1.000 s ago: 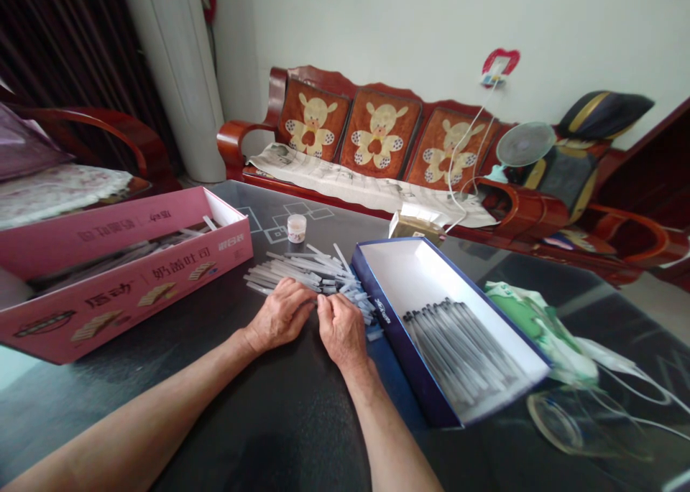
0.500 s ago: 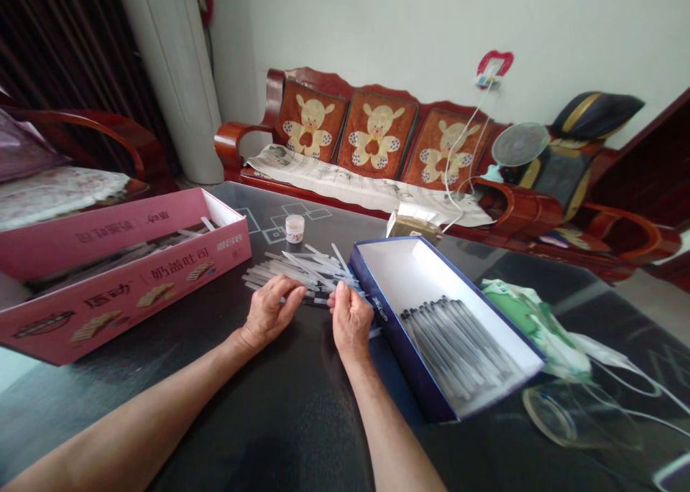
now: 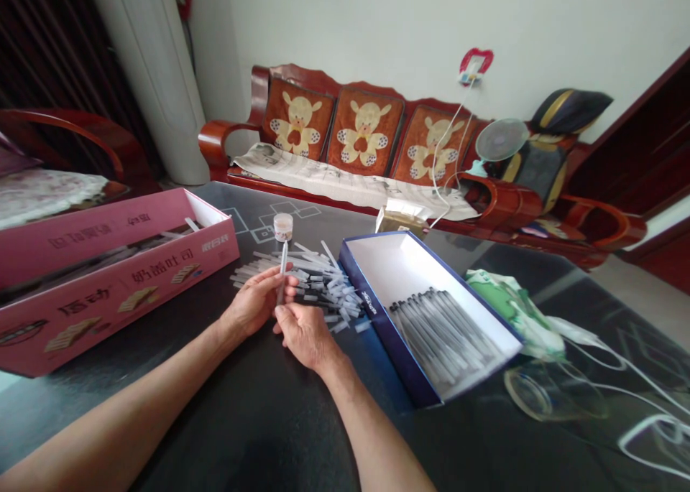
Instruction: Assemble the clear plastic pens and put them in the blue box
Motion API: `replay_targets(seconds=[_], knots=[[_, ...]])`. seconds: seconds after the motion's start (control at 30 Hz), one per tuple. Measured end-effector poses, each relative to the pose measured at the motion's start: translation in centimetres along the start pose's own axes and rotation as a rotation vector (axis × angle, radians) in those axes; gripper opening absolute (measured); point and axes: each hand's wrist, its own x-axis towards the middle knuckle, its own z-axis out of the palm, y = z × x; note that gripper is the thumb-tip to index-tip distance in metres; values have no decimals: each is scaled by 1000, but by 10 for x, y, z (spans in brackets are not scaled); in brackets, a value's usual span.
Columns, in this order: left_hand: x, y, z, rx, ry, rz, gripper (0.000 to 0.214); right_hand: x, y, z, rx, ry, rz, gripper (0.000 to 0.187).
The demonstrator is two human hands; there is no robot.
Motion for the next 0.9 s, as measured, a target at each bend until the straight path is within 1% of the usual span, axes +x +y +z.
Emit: replay_targets(seconds=[0.07,0.13,0.17,0.23,0.27,0.33,0.37,0.43,0.53,0.6,0.7,0.8,0.83,0.9], knots=[[2,4,-2,-19,32,25,36,2,3,-7,-30,75,10,41],[5,6,-6,56,90,97,34,6,9,-19,-83,236,-18,40],[6,5,-9,151,128,155,32,8,13,-26,-124,341,-43,39],[7,1,-13,453,217,323,28,11,21,-40,-229,554,-96,36],[7,-1,-15,637,260,415,28,12,26,-46,-289,633,-123,34],[6,-7,-18,978,309,568,30,13,35,-56,-397,713,-177,28],[5,-9,-19,1105,309,627,30,13,38,-59,-438,723,-205,25],[4,-14,-21,1259,277,726,32,12,44,-60,-493,711,-249,22],[4,-18,-23,1348,247,869,31,11,48,-60,-541,697,-290,19],[4,-19,-24,1390,233,926,30,11,47,-61,-534,713,-294,18],[3,-19,-24,1443,182,967,27,11,44,-63,-481,742,-273,18],[1,-18,-23,1474,165,976,25,11,40,-64,-460,745,-267,19],[0,-18,-22,1487,166,973,24,10,38,-64,-463,730,-274,18],[0,-18,-21,1517,167,964,23,5,34,-67,-482,651,-292,18]])
